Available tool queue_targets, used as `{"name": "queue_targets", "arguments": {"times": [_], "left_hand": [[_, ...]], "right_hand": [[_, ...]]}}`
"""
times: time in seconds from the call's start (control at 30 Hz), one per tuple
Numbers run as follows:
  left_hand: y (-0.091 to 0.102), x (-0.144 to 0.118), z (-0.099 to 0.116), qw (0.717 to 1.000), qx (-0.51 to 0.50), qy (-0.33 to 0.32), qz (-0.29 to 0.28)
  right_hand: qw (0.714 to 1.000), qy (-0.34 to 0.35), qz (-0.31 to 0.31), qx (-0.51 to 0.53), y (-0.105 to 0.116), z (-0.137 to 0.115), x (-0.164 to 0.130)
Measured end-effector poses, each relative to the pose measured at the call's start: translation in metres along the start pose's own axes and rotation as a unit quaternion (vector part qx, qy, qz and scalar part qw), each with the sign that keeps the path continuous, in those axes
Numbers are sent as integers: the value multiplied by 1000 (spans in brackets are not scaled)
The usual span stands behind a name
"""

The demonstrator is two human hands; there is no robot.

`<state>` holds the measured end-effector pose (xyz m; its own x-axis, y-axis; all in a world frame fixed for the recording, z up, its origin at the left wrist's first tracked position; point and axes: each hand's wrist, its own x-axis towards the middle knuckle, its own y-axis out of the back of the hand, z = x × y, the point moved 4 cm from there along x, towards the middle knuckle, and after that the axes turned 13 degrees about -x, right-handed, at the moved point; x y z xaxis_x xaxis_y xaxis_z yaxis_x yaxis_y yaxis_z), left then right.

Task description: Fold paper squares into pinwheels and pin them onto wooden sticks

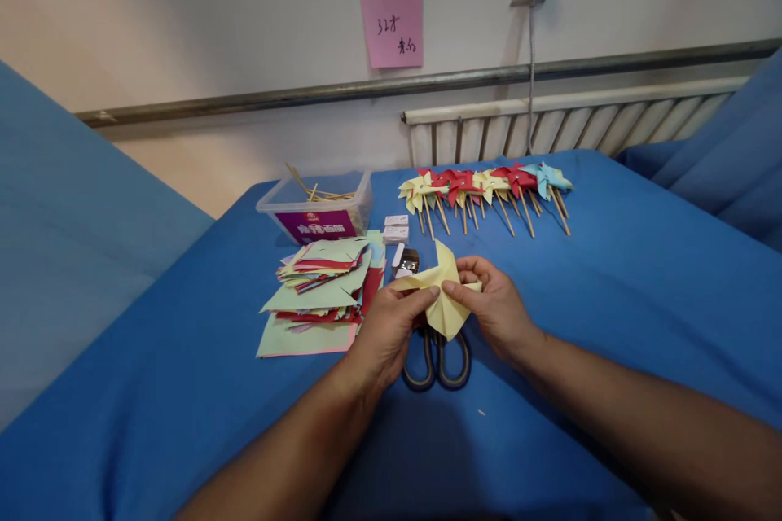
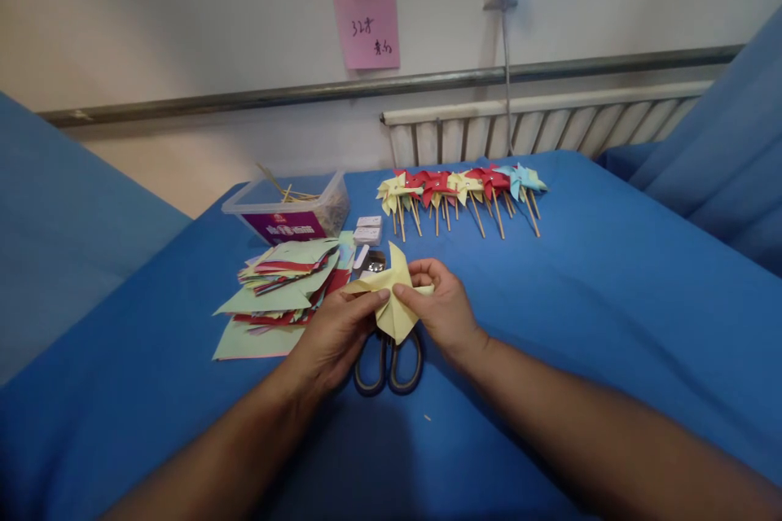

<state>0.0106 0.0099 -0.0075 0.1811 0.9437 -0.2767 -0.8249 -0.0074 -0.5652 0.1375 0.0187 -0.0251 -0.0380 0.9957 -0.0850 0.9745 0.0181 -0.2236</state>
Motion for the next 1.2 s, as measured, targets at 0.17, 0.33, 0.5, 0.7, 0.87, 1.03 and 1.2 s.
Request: {"name": "queue_targets", "arguments": {"times": [0.17,0.33,0.5,0.7,0.87,1.03,1.2], "left_hand": [[2,2,3,1000,-13,-2,16],[5,2,15,997,-55,-10,50],[5,2,21,996,-75,-17,48],[6,2,22,996,-80,-16,29],[6,2,19,998,-52,-20,34],[2,1,15,999,-30,-21,31],[0,0,13,999,-8,-10,36]], "right_hand": [[998,37,-30,-30,1,-3,0],[961,204,-32,-183,5,-18,-8],[853,368,-7,-371,3,-34,-22],[804,411,-14,-430,-1,-39,-25],[821,395,-2,-413,0,-37,-21],[851,345,21,-395,4,-32,-16],[856,331,39,-396,6,-29,-12]]}}
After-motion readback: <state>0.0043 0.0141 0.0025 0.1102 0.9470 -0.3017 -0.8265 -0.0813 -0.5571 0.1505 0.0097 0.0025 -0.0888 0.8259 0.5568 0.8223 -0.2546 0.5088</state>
